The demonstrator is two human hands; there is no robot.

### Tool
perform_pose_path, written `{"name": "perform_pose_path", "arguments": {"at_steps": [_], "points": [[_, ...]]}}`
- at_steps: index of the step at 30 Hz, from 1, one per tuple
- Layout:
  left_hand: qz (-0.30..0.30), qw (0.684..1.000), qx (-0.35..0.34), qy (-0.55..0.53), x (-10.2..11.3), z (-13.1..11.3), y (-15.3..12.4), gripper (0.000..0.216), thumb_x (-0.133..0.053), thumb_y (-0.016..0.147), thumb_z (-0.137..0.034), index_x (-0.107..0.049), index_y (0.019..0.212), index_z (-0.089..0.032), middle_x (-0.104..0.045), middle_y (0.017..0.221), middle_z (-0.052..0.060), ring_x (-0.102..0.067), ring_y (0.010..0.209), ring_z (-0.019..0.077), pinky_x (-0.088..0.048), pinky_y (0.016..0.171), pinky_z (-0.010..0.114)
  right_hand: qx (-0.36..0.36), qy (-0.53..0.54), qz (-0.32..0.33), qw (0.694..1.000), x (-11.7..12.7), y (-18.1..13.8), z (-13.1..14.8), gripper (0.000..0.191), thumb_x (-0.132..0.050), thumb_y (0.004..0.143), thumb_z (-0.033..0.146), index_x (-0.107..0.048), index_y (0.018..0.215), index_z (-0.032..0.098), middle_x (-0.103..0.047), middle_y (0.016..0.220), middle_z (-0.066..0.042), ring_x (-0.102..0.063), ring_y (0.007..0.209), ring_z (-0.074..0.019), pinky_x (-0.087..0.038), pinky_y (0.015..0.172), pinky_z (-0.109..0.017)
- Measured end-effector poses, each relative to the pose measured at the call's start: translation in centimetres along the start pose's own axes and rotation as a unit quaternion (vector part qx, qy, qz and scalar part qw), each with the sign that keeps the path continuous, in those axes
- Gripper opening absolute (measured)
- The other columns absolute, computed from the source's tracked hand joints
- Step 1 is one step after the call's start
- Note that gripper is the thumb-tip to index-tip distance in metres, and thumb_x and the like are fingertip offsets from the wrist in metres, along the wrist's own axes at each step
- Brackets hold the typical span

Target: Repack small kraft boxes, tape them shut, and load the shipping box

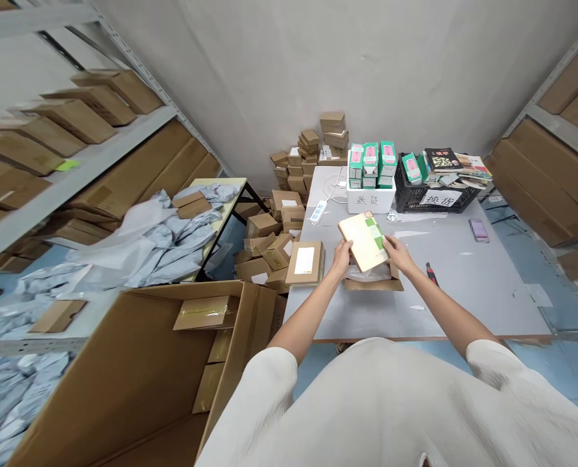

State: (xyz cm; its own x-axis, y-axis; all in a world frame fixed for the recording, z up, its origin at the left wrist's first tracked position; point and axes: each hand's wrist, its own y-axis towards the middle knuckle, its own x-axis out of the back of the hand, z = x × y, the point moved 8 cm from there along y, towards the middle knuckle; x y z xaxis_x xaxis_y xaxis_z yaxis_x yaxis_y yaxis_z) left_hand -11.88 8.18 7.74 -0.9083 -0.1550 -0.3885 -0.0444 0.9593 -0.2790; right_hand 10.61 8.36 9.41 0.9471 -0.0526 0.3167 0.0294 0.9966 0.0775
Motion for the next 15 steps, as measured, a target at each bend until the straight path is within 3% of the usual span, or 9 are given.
{"name": "perform_pose_path", "arguments": {"at_steps": [3, 5, 9, 11, 13, 15], "points": [[0.007, 1.0, 0.013, -0.012, 0.2, 0.1, 0.2, 0.033, -0.079, 0.076, -0.044, -0.063, 0.097, -0.023, -0.078, 0.093, 0.004, -0.078, 0.101, 0.0289, -0.063, 0.09, 0.04, -0.071, 0.09, 0.066, 0.991, -0.9, -0.4, -0.9, 0.06, -0.066, 0.092, 0.074, -0.076, 0.124, 0.024, -0.082, 0.108, -0.008, -0.076, 0.096, -0.0274, -0.065, 0.081, -0.042], [0.007, 1.0, 0.017, -0.013, 0.2, 0.0, 0.4, 0.031, -0.077, 0.077, -0.041, -0.064, 0.098, -0.023, -0.079, 0.094, 0.005, -0.078, 0.104, 0.0298, -0.063, 0.092, 0.041, -0.086, 0.117, 0.073, 0.987, -1.1, -0.7, -0.7, 0.061, -0.074, 0.087, 0.072, -0.075, 0.123, 0.023, -0.083, 0.101, -0.006, -0.076, 0.087, -0.0255, -0.065, 0.074, -0.039], [0.016, 0.999, 0.038, 0.0, 0.2, -0.2, 0.6, 0.026, -0.075, 0.08, -0.037, -0.065, 0.099, -0.022, -0.079, 0.097, 0.007, -0.078, 0.105, 0.0307, -0.063, 0.092, 0.043, -0.072, 0.145, 0.046, 0.986, -0.9, -1.0, 0.3, 0.065, -0.081, 0.08, 0.072, -0.07, 0.121, 0.023, -0.083, 0.1, -0.007, -0.077, 0.084, -0.0256, -0.064, 0.07, -0.038], [-0.019, 0.999, 0.018, 0.023, 0.7, -0.8, 0.5, 0.028, -0.078, 0.08, -0.031, -0.065, 0.103, -0.023, -0.078, 0.105, 0.009, -0.077, 0.109, 0.0297, -0.062, 0.094, 0.042, -0.045, 0.134, 0.019, 0.99, -0.5, -0.9, 1.2, 0.064, -0.079, 0.082, 0.073, -0.067, 0.122, 0.024, -0.083, 0.101, -0.008, -0.077, 0.086, -0.0269, -0.064, 0.073, -0.039], [-0.07, 0.996, -0.029, 0.054, 1.2, -1.7, 0.0, 0.033, -0.082, 0.078, -0.026, -0.065, 0.107, -0.023, -0.076, 0.115, 0.01, -0.074, 0.116, 0.0281, -0.06, 0.098, 0.04, -0.003, 0.083, -0.017, 0.996, 0.1, -0.9, 2.6, 0.062, -0.074, 0.087, 0.07, -0.066, 0.126, 0.024, -0.083, 0.105, -0.009, -0.077, 0.093, -0.0285, -0.063, 0.08, -0.042], [-0.065, 0.994, -0.058, 0.069, 0.5, -2.2, -0.5, 0.034, -0.086, 0.079, -0.027, -0.067, 0.107, -0.023, -0.074, 0.119, 0.011, -0.073, 0.119, 0.0271, -0.059, 0.099, 0.038, 0.041, -0.003, -0.056, 0.998, 0.6, -1.1, 4.1, 0.056, -0.068, 0.093, 0.065, -0.066, 0.131, 0.023, -0.083, 0.11, -0.011, -0.076, 0.099, -0.0304, -0.062, 0.087, -0.044]]}}
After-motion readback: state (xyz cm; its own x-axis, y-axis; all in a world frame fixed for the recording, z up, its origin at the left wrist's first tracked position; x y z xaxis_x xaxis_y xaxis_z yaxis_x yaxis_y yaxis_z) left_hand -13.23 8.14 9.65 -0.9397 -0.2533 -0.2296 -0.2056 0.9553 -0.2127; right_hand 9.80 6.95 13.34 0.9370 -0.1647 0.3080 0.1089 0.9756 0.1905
